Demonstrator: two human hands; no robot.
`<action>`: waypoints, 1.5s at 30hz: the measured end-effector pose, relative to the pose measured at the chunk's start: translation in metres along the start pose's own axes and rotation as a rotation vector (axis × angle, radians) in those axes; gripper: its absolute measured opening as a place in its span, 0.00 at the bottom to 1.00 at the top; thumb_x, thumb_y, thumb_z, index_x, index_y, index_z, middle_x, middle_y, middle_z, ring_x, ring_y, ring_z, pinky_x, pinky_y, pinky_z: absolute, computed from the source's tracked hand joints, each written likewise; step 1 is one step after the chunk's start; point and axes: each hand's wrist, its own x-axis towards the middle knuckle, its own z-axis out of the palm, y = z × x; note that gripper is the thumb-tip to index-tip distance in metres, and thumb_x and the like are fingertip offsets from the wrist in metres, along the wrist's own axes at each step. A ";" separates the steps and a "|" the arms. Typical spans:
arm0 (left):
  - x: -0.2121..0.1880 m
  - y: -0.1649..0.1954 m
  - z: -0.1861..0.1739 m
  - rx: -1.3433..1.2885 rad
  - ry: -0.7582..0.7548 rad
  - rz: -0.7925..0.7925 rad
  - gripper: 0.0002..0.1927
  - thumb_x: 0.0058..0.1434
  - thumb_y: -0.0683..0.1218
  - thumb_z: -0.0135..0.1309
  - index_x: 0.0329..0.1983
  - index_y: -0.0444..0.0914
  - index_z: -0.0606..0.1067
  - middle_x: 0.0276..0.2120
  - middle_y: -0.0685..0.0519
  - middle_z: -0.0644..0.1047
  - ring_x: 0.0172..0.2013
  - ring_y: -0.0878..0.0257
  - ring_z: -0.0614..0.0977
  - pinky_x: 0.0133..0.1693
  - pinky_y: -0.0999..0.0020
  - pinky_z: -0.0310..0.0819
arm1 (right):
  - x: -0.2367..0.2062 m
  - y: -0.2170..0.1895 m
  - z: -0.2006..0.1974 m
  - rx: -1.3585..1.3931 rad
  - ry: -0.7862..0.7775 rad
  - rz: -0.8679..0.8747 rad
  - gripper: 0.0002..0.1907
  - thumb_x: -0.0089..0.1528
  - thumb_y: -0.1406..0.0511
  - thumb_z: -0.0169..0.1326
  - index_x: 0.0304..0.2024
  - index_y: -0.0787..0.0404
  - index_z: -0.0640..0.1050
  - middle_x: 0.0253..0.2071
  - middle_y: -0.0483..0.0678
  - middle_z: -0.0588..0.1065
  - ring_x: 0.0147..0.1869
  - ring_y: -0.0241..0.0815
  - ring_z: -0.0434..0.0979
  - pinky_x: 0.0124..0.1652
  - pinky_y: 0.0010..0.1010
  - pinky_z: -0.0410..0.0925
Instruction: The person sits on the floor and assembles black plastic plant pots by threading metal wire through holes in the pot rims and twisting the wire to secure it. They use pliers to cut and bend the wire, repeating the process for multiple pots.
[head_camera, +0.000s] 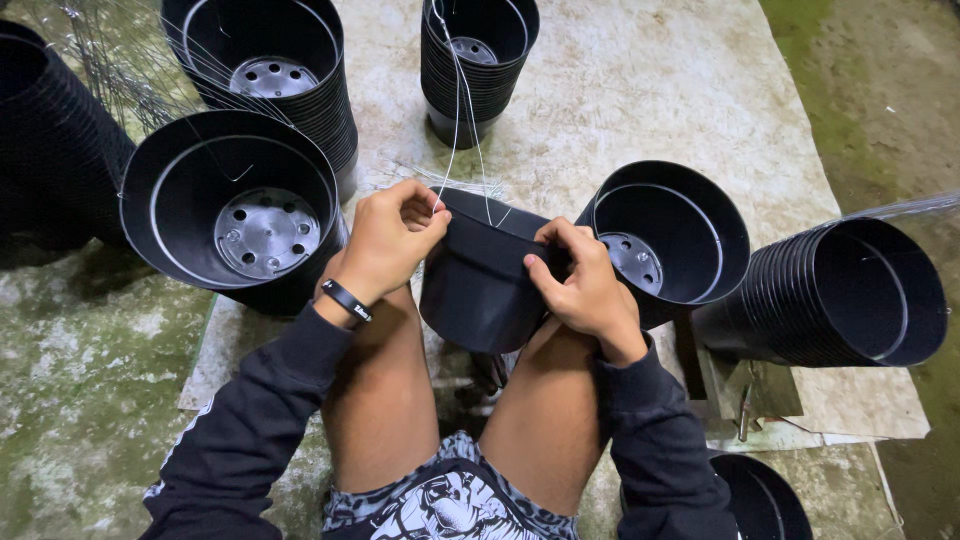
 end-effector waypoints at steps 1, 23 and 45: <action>-0.001 0.000 0.002 -0.003 0.018 -0.008 0.07 0.60 0.41 0.63 0.35 0.33 0.77 0.28 0.55 0.82 0.30 0.72 0.83 0.35 0.77 0.79 | 0.000 0.000 0.000 -0.006 -0.005 0.012 0.12 0.58 0.67 0.62 0.42 0.65 0.76 0.35 0.52 0.75 0.40 0.45 0.74 0.41 0.32 0.67; -0.005 -0.017 0.023 -0.168 0.128 -0.095 0.06 0.60 0.38 0.62 0.36 0.30 0.76 0.28 0.50 0.83 0.29 0.66 0.86 0.33 0.73 0.83 | 0.000 -0.012 0.007 -0.061 -0.053 -0.046 0.12 0.58 0.66 0.62 0.42 0.64 0.77 0.38 0.51 0.77 0.46 0.50 0.72 0.49 0.36 0.67; -0.041 0.041 -0.006 0.297 -0.156 0.607 0.28 0.56 0.40 0.58 0.62 0.34 0.70 0.33 0.46 0.73 0.35 0.51 0.75 0.42 0.59 0.69 | 0.006 -0.003 -0.042 0.224 -0.320 -0.051 0.07 0.60 0.68 0.59 0.38 0.64 0.77 0.36 0.47 0.78 0.42 0.39 0.79 0.45 0.28 0.70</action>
